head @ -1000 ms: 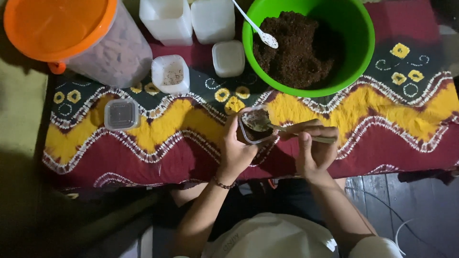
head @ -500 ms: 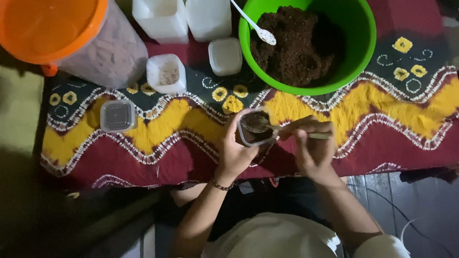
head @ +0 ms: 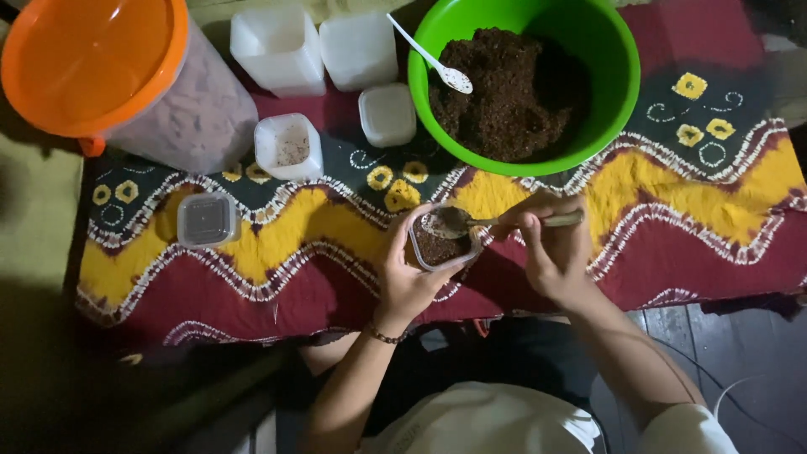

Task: Packing soil from a large bowl into a small plastic container using a spoon.

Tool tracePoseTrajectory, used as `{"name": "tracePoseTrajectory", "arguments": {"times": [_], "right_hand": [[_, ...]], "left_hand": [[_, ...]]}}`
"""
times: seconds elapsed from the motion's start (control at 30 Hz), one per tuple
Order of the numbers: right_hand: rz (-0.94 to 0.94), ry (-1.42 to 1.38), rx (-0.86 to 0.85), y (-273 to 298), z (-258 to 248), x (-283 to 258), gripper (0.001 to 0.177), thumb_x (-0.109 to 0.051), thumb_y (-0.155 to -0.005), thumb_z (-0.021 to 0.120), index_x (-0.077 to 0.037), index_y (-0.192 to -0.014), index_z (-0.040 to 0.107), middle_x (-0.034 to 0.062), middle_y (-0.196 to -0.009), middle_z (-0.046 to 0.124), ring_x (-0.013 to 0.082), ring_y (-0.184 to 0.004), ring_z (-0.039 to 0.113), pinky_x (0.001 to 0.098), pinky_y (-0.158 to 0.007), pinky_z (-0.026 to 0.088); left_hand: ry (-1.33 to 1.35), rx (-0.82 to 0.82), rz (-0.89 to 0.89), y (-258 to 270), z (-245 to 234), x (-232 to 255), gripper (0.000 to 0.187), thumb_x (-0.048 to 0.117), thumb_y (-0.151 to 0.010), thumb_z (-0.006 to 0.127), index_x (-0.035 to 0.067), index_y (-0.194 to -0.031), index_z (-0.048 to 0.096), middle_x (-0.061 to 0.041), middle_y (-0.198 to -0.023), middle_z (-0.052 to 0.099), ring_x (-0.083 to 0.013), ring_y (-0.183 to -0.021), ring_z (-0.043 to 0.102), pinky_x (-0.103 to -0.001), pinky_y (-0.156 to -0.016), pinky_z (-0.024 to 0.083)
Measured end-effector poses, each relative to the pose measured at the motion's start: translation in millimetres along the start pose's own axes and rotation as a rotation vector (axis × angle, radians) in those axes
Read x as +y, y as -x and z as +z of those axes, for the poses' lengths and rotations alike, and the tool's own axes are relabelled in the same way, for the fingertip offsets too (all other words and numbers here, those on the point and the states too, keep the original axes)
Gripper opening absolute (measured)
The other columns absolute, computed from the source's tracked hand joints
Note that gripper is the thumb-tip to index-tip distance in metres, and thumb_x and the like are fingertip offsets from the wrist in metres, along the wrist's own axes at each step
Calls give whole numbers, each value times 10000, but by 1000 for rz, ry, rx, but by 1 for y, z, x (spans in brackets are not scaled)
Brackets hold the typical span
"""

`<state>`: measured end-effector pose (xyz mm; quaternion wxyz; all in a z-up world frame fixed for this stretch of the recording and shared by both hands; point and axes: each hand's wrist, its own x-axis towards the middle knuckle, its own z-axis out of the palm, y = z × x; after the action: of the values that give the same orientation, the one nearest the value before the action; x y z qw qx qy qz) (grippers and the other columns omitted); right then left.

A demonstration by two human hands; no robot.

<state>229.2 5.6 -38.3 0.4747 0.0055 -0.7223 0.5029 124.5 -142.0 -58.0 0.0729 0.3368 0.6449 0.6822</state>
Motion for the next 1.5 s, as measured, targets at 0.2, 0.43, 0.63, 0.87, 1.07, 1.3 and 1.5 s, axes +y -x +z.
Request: {"name": "tracePoseTrajectory", "arguments": {"times": [0.2, 0.43, 0.63, 0.87, 1.07, 1.3, 1.5], "right_hand": [[108, -116, -19, 0, -11, 12, 17, 58, -1059, 459, 57, -1047, 472, 224, -855, 702, 289, -665, 713, 394, -658, 605], [63, -96, 103, 1, -13, -7, 22, 50, -1052, 509, 52, -1041, 489, 211, -864, 651, 288, -729, 672, 369, -684, 559], [118, -210, 41, 4, -12, -6, 71, -3, -1069, 513, 57, -1046, 484, 236, -822, 659, 299, -668, 679, 407, -640, 594], [156, -239, 41, 10, -13, -7, 42, 1, -1073, 482, 41, -1080, 476, 227, -852, 679, 274, -675, 727, 389, -606, 632], [184, -251, 173, 5, -7, -8, 56, -25, -1082, 519, -5, -1116, 479, 156, -903, 647, 195, -751, 678, 320, -647, 595], [236, -416, 184, -11, -3, -13, 94, -63, -1089, 518, 3, -1106, 453, 234, -883, 644, 275, -767, 685, 374, -606, 637], [96, -141, 118, -9, 3, -22, 45, 22, -1054, 527, 12, -1056, 483, 212, -870, 648, 230, -727, 680, 339, -598, 611]], "left_hand": [[99, -22, -95, 8, 8, -7, 808, 114, -614, 985, -18, -1318, 611, -228, -1232, 655, -370, -1202, 630, -508, -1076, 463], [264, -209, -172, -3, 1, 6, 767, 14, -622, 956, 9, -1298, 593, -194, -1187, 671, -285, -1173, 631, -470, -1022, 509], [374, -235, -253, -3, -18, 1, 980, 91, -541, 1018, 17, -1307, 411, -243, -1222, 633, -297, -1164, 614, -456, -986, 541], [531, -380, -228, 4, -28, -15, 950, 87, -607, 994, -39, -1378, 455, -247, -1364, 554, -298, -1264, 546, -477, -1062, 487], [731, -447, -228, -7, -28, -7, 925, 79, -684, 940, -14, -1444, 420, -204, -1398, 517, -294, -1311, 511, -471, -1103, 469], [930, -439, -324, -17, -29, -5, 876, 265, -647, 961, 6, -1347, 501, -170, -1324, 598, -264, -1257, 590, -450, -1053, 542], [1190, -384, -385, 2, -22, -42, 809, 269, -820, 753, -11, -1502, 419, -228, -1466, 523, -383, -1365, 507, -596, -1108, 447]]}}
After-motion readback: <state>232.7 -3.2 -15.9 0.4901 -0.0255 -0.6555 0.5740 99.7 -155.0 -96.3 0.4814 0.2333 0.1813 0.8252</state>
